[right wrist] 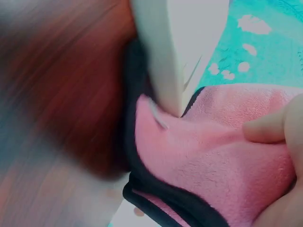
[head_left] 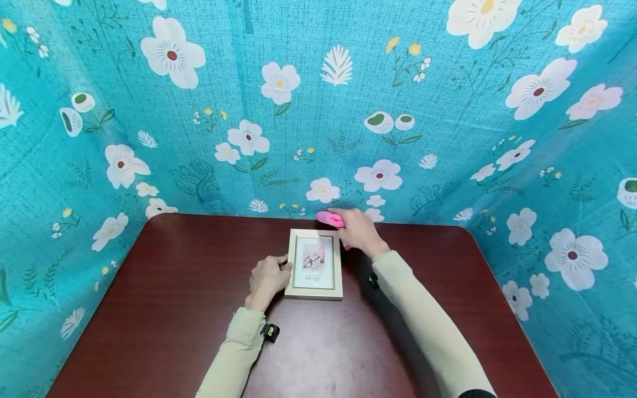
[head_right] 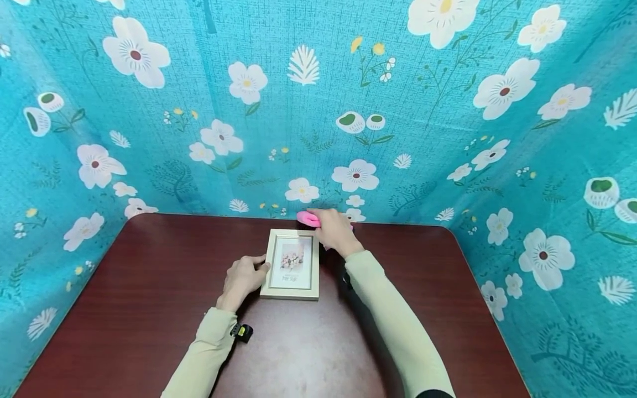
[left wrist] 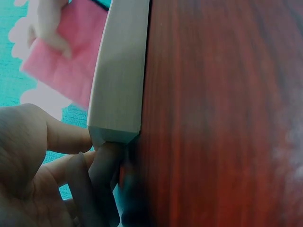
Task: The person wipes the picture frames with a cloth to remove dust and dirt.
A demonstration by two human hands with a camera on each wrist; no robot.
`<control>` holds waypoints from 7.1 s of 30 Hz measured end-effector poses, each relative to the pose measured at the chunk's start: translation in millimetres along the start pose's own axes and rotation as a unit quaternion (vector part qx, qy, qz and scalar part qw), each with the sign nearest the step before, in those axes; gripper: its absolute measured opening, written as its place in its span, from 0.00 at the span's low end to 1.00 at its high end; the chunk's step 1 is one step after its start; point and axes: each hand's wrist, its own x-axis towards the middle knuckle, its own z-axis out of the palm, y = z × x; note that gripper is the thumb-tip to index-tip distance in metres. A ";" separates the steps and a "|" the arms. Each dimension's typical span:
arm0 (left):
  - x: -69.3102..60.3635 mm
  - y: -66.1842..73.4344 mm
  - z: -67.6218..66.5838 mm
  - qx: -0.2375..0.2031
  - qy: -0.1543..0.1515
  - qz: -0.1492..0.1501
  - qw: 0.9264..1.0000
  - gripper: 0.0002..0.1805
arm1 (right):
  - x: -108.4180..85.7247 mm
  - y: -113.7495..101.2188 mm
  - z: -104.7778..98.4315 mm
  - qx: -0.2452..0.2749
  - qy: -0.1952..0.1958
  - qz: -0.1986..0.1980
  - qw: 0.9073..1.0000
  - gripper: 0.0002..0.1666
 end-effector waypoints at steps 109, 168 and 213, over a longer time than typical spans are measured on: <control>0.8 -3.4 1.4 -0.007 0.009 0.023 1.000 0.21 | -41.5 23.0 44.0 0.347 0.088 0.224 0.906 0.12; -0.2 -2.5 2.1 0.014 0.008 0.036 0.999 0.22 | -131.0 -19.4 58.2 0.261 0.129 0.210 0.933 0.11; 5.4 -3.4 -1.7 -0.009 -0.028 0.002 1.000 0.23 | -71.4 24.6 30.8 0.315 0.165 0.257 0.899 0.10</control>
